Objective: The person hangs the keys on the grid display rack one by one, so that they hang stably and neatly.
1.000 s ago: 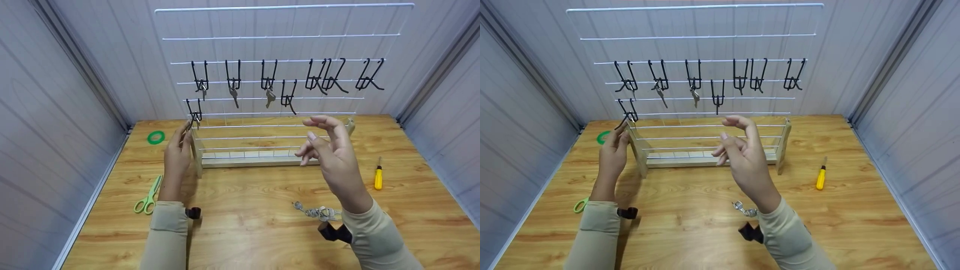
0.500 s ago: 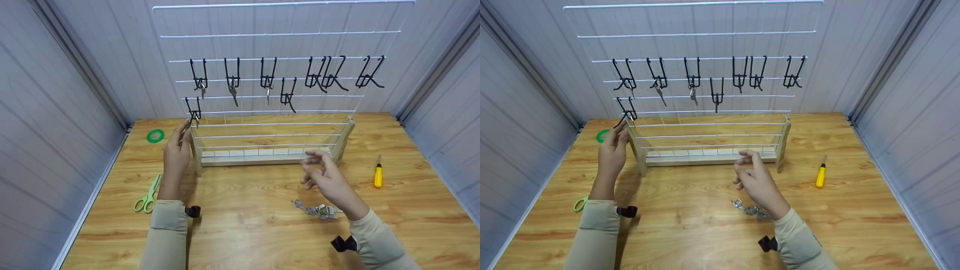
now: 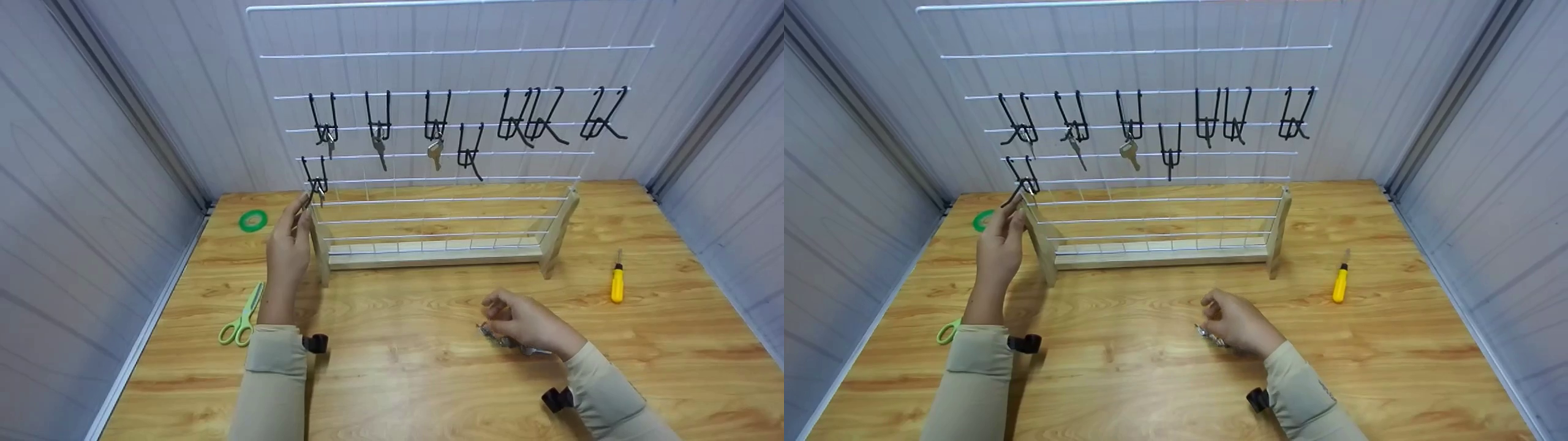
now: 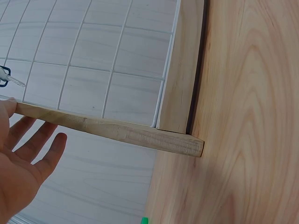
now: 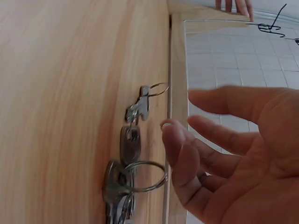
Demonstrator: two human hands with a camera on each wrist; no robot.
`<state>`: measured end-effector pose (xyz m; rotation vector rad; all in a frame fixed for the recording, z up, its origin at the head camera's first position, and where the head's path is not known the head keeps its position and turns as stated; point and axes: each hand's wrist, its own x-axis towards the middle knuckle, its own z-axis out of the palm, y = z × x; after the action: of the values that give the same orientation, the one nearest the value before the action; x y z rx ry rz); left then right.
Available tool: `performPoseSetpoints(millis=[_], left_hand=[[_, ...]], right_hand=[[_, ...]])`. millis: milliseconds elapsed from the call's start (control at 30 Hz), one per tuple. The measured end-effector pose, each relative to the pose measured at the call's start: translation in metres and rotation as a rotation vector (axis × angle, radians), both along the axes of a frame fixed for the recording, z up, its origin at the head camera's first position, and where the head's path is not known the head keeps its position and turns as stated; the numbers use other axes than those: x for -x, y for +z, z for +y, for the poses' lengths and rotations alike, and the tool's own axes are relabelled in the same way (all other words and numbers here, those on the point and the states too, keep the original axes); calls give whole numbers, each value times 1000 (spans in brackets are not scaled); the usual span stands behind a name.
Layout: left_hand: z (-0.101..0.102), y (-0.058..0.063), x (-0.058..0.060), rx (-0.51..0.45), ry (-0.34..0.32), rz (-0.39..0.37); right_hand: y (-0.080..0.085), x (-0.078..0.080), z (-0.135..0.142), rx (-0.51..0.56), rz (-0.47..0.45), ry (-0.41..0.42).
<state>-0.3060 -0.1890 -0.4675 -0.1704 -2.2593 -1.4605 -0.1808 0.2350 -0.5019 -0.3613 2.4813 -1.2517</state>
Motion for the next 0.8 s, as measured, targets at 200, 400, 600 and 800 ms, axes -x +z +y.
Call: performPoseSetpoints(millis=[200,400,600,800], left_hand=[[0,1,0,3,0,2],[0,1,-1,14,7,-15],[-1,0,-2,12,6,-27],[0,0,-2,6,8,-28]], right_hand=[[-5,2,-2,-125,54,34],[-6,5,-5,-201,51,25],[-6,6,-7,-232,17,11],[-6,7,-8,-229,-22,5]])
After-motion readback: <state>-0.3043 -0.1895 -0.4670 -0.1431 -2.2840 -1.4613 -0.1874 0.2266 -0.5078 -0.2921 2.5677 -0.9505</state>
